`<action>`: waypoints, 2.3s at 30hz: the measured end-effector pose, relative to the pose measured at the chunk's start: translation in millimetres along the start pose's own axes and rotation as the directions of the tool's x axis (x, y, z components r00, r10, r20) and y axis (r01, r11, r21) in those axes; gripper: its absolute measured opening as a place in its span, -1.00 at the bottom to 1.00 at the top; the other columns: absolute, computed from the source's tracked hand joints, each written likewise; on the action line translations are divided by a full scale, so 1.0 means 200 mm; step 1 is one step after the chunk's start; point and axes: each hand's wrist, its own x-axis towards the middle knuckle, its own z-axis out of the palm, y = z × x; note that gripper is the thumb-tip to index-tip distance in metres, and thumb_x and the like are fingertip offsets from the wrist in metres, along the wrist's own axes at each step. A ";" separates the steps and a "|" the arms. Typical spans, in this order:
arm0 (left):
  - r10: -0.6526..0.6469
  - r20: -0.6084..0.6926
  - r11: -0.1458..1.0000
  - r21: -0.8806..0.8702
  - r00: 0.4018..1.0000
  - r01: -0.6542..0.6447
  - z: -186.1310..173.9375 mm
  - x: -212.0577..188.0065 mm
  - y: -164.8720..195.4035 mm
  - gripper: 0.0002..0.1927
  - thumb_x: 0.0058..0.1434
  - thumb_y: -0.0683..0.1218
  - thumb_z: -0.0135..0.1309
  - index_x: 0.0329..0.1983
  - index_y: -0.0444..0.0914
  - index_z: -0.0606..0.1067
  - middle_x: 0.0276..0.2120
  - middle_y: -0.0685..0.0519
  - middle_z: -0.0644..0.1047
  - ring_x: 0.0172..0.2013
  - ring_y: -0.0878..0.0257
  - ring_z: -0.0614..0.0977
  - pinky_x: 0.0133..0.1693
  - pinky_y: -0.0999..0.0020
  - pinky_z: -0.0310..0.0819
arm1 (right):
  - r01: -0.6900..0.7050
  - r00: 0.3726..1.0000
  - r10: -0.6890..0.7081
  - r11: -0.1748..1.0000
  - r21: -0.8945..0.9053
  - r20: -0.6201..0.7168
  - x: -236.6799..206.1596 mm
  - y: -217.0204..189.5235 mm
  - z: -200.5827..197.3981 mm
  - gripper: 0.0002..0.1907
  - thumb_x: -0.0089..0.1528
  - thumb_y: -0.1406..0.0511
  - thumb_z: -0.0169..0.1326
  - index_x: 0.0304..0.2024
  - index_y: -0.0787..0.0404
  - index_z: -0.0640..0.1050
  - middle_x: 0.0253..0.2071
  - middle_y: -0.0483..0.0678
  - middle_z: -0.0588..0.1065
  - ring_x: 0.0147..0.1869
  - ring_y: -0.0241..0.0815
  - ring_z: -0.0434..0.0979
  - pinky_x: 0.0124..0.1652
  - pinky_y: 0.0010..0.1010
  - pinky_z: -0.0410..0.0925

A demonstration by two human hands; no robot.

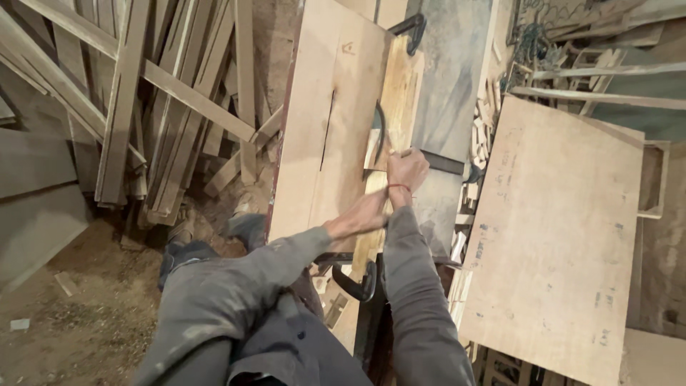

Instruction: The person cuts small wooden blocks on a table saw, guiding each piece against the fence and blade, then sets the cut pieces aside and stacks finished blocks on a pile of scrap wood.

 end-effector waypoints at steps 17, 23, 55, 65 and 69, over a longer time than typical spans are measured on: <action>0.324 -0.210 0.870 0.449 0.922 -0.204 -0.45 -0.49 0.53 -0.53 0.16 -0.09 0.09 0.07 -0.48 0.48 -0.20 -0.19 0.64 -0.20 -0.12 0.65 -0.16 0.07 0.54 | 0.321 0.834 -0.470 0.840 0.438 0.290 -0.23 0.20 -0.64 -0.85 0.23 0.29 0.13 -0.27 0.25 0.62 -0.34 0.02 0.62 -0.28 -0.13 0.67 -0.29 -0.31 0.49; -0.069 0.346 0.697 0.687 0.936 -0.202 -0.36 -0.48 0.48 -0.81 0.13 -0.04 0.15 -0.37 -0.27 0.57 -0.41 -0.20 0.61 -0.33 -0.16 0.66 -0.26 -0.02 0.55 | 0.500 0.709 -0.587 0.809 0.309 0.390 -0.77 0.09 -0.87 -0.86 0.10 0.38 0.28 -0.27 0.18 0.64 -0.28 -0.03 0.60 -0.16 -0.06 0.62 -0.20 -0.26 0.47; -0.272 0.409 0.939 -0.086 0.871 0.334 -0.13 -0.48 0.11 -0.68 0.35 -0.13 0.09 0.10 -0.38 0.51 -0.28 0.09 0.60 -0.27 0.40 0.55 -0.22 0.34 0.50 | -0.487 0.829 0.034 0.535 0.690 0.558 -1.07 0.41 -0.92 -0.66 0.26 0.37 0.19 0.05 0.44 0.56 -0.09 -0.02 0.63 -0.06 -0.34 0.59 -0.06 -0.46 0.45; 0.082 -0.096 0.892 0.451 0.992 -0.030 -0.06 -0.40 0.00 -0.58 0.20 -0.19 0.13 0.14 -0.35 0.46 -0.11 -0.32 0.57 -0.08 -0.24 0.60 -0.04 -0.01 0.50 | -0.022 0.994 -0.006 0.968 0.248 0.110 -0.73 0.47 -0.45 -0.67 0.18 0.21 0.30 -0.09 0.29 0.64 -0.23 0.13 0.61 -0.16 0.09 0.64 -0.11 -0.22 0.44; -0.285 0.113 0.908 0.349 0.952 0.231 0.13 -0.37 0.00 -0.28 0.18 -0.20 -0.03 0.46 -0.27 0.16 -0.03 -0.35 0.55 -0.09 -0.30 0.60 -0.03 -0.10 0.45 | 0.070 0.994 -0.066 0.996 0.052 -0.088 -0.68 0.43 -0.31 -0.68 0.10 0.22 0.32 -0.21 0.30 0.65 -0.20 0.21 0.58 -0.13 0.27 0.56 -0.14 -0.01 0.37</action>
